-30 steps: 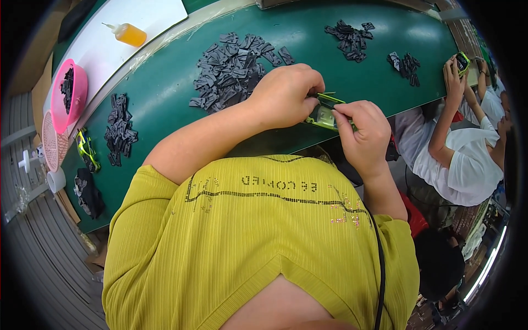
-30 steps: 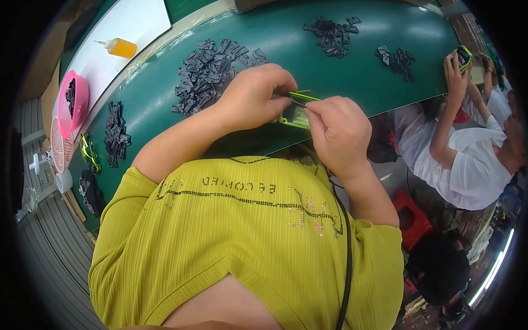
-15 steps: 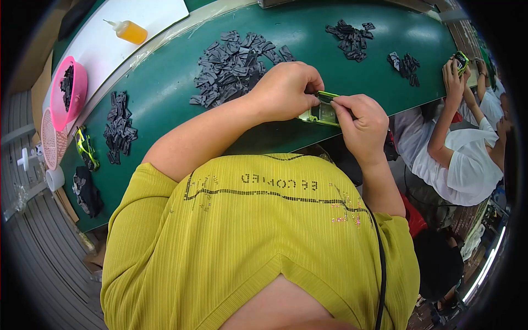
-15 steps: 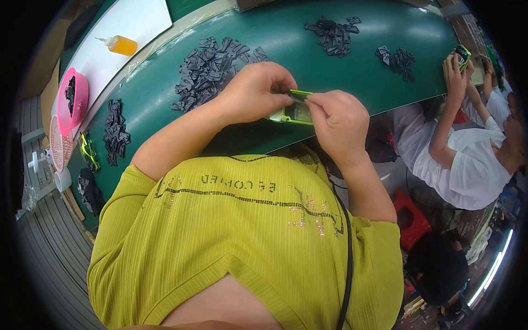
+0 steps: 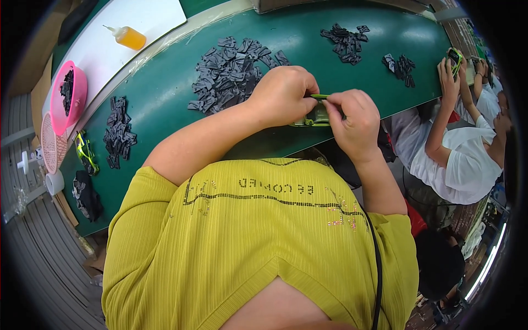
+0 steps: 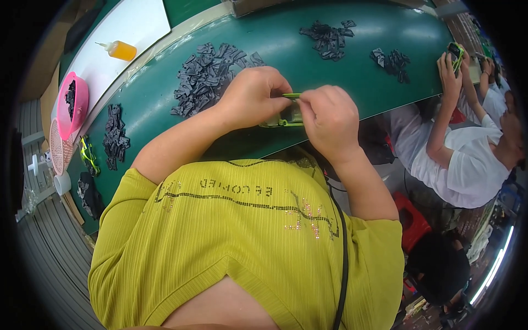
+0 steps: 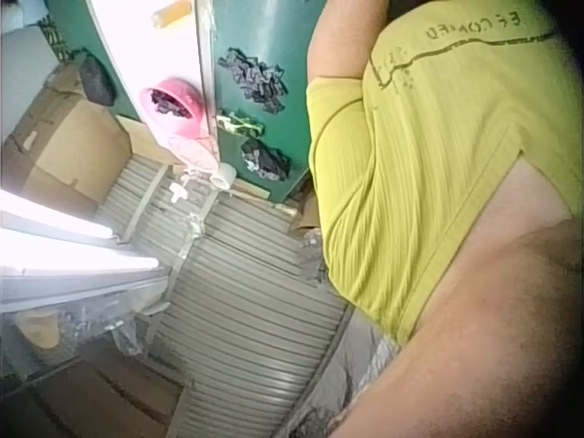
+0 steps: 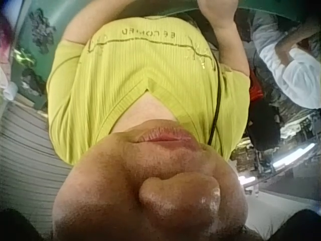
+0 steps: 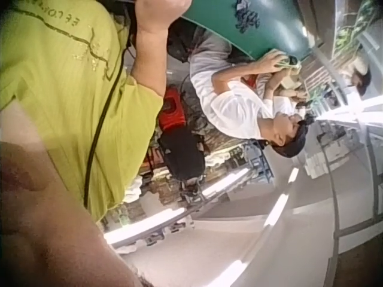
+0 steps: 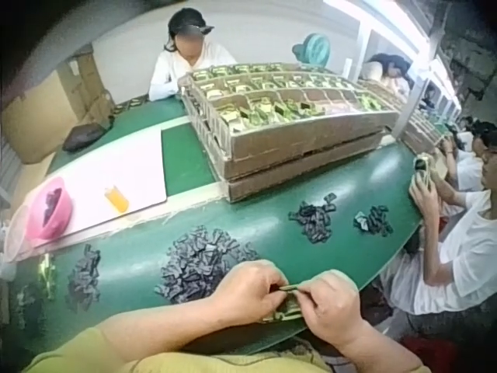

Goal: The person assembles toy car covers by inserting black plastic clips into them by hand, then places the completed covers into a compartment tray.

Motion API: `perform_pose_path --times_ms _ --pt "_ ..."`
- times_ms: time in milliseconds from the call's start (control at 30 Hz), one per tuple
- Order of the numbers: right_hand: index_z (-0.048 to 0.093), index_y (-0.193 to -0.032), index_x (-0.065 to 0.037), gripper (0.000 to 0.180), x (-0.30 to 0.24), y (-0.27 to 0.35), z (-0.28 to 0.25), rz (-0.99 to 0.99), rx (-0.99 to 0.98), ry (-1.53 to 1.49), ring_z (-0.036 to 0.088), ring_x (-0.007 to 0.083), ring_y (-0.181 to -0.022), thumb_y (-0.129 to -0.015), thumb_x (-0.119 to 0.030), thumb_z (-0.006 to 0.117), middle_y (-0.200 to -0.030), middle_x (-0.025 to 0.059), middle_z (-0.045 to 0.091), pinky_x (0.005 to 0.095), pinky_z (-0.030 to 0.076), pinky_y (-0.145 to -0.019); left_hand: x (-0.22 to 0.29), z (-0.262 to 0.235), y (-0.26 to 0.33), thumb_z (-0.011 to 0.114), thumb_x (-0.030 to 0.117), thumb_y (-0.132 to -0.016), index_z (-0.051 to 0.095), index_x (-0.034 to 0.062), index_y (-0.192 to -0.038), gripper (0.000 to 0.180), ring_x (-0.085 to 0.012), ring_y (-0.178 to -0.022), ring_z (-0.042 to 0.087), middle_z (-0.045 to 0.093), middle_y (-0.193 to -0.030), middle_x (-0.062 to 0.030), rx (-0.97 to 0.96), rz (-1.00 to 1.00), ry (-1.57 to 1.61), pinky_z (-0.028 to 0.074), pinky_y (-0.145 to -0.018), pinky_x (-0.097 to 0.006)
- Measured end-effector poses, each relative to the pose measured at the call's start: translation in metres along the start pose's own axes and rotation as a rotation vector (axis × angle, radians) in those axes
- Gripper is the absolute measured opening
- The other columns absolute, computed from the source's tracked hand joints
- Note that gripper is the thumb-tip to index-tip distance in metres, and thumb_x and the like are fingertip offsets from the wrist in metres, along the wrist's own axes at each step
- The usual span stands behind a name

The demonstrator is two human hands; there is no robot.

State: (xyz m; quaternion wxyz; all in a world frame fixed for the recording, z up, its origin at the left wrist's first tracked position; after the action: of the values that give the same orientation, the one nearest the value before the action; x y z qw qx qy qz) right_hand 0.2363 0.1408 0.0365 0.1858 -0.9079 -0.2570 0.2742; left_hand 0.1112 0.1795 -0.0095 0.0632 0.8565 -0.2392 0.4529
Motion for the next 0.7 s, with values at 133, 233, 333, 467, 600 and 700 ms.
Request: perform_pose_path --times_ms 133,233,333,467,600,700 --pt "0.067 -0.079 -0.007 0.013 0.0 -0.022 -0.005 -0.027 -0.087 0.106 0.058 0.0285 -0.081 -0.069 -0.007 0.075 -0.082 0.006 0.061 0.0375 0.047 -0.069 -0.001 -0.005 -0.003 0.074 0.013 -0.072 0.072 0.0025 -0.084 0.016 -0.0299 -0.074 0.066 0.066 -0.08 -0.0136 0.036 0.028 -0.031 0.053 -0.067 -0.037" --pt "0.066 -0.077 -0.009 0.01 0.006 -0.021 0.006 -0.194 -0.253 0.117 0.056 0.0267 -0.079 -0.069 -0.01 0.073 -0.079 0.0054 0.058 0.0374 0.045 -0.067 0.006 -0.008 -0.005 0.076 0.014 -0.071 0.072 0.0042 -0.081 0.015 -0.0309 -0.074 0.065 0.065 -0.077 -0.0129 0.071 0.093 -0.053 0.052 -0.066 -0.037" --pt "0.062 -0.073 -0.01 0.009 -0.009 -0.026 0.008 -0.32 -0.296 0.187 0.054 0.0263 -0.074 -0.07 -0.013 0.07 -0.076 0.0058 0.055 0.0374 0.045 -0.065 0.006 -0.011 -0.003 0.077 0.015 -0.07 0.072 0.0053 -0.079 0.014 -0.0314 -0.073 0.064 0.065 -0.076 -0.0125 0.072 0.136 -0.088 0.052 -0.065 -0.038" --pt "0.06 -0.077 -0.007 0.011 -0.002 -0.023 0.016 -0.33 -0.443 0.085 0.054 0.0297 -0.076 -0.072 -0.012 0.069 -0.078 0.0096 0.053 0.0402 0.045 -0.067 0.014 -0.006 0.001 0.072 0.013 -0.07 0.069 0.0063 -0.072 0.007 -0.0342 -0.075 0.063 0.063 -0.075 -0.0133 0.083 0.219 -0.125 0.051 -0.067 -0.045" --pt "0.054 -0.067 -0.01 0.011 -0.014 -0.019 0.022 -0.473 -0.394 0.195 0.054 0.0256 -0.071 -0.067 -0.015 0.064 -0.074 0.0065 0.052 0.0375 0.046 -0.063 0.024 -0.008 0.006 0.066 0.012 -0.071 0.064 0.0045 -0.068 0.009 -0.0359 -0.075 0.061 0.061 -0.074 -0.0152 0.07 0.313 -0.16 0.05 -0.067 -0.046" --pt "0.055 -0.068 -0.009 0.01 -0.013 -0.017 0.021 -0.512 -0.41 0.224 0.055 0.025 -0.071 -0.068 -0.016 0.063 -0.074 0.0061 0.052 0.0376 0.046 -0.063 0.03 -0.002 0.003 0.062 0.012 -0.069 0.061 0.0035 -0.065 0.009 -0.0362 -0.074 0.062 0.061 -0.073 -0.0155 -0.004 0.335 -0.241 0.05 -0.066 -0.047"
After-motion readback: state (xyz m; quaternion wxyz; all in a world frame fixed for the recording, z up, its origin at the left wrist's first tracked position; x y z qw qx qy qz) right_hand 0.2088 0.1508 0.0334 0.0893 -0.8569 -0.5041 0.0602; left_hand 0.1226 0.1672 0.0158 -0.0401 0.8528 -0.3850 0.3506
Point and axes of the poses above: each hand's wrist, its own y-axis away from the middle knuckle, its own z-axis out of the palm, x = y × z, the point moved 8 cm from there along -y, towards the middle knuckle
